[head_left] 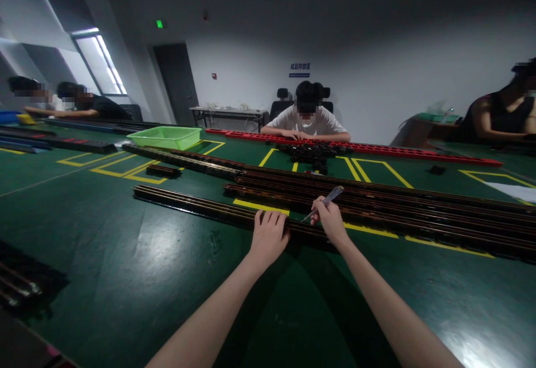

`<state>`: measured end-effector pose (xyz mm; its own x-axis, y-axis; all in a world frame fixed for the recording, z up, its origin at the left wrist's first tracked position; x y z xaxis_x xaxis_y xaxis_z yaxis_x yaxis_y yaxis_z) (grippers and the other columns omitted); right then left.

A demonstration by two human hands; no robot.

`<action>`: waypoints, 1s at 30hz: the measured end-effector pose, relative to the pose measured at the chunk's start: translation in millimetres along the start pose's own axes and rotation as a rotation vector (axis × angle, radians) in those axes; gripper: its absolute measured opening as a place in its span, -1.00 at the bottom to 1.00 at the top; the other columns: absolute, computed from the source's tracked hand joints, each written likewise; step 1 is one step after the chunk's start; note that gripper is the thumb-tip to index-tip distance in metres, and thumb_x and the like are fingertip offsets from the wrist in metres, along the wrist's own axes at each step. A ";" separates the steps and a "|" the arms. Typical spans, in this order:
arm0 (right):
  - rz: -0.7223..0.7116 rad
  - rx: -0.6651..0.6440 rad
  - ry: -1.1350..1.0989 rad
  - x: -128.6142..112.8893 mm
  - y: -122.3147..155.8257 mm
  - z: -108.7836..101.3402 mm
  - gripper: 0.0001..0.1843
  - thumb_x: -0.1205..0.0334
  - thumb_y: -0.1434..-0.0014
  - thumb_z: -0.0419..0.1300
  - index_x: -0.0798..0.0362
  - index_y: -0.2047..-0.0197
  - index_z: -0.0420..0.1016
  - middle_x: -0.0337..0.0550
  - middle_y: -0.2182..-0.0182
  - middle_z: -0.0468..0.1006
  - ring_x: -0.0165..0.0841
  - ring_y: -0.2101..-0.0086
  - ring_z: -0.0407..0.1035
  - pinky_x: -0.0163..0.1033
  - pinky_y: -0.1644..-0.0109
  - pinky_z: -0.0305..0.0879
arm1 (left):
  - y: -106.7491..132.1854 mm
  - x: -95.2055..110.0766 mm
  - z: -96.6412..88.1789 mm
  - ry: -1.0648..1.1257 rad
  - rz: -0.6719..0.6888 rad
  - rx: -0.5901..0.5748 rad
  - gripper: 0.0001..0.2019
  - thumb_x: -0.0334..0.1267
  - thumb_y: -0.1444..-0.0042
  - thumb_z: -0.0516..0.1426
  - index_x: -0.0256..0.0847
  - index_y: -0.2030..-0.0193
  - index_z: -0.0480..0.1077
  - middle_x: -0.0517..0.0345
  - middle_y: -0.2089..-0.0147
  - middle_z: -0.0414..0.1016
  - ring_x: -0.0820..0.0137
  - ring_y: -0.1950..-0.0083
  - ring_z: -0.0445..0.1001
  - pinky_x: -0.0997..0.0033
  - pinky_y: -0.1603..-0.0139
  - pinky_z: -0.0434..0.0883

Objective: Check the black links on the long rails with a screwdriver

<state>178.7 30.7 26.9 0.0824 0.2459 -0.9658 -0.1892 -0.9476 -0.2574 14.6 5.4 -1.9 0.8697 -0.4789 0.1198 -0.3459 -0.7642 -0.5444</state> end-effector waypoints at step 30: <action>0.059 0.051 -0.119 11.7 -5.3 -12.2 -0.77 0.14 0.09 0.11 0.05 0.66 0.28 -0.32 0.82 0.25 -0.47 0.74 0.18 -0.35 0.61 0.23 | -2.7 -1.7 -8.7 0.153 -0.012 -0.016 -0.69 -0.45 -0.07 -0.02 -0.19 0.05 0.34 0.11 0.03 0.44 0.35 -0.06 0.33 0.18 -0.27 0.07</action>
<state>192.5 36.1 17.3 -0.0460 0.2157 -0.9754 -0.2404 -0.9501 -0.1988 10.9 4.5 6.7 0.8106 -0.5286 0.2521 -0.3420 -0.7767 -0.5289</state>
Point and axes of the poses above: each hand's wrist, its own y-axis away from the middle knuckle, its own z-axis out of the palm, x = y × z, the point moved 2 cm from there along -y, towards the middle knuckle
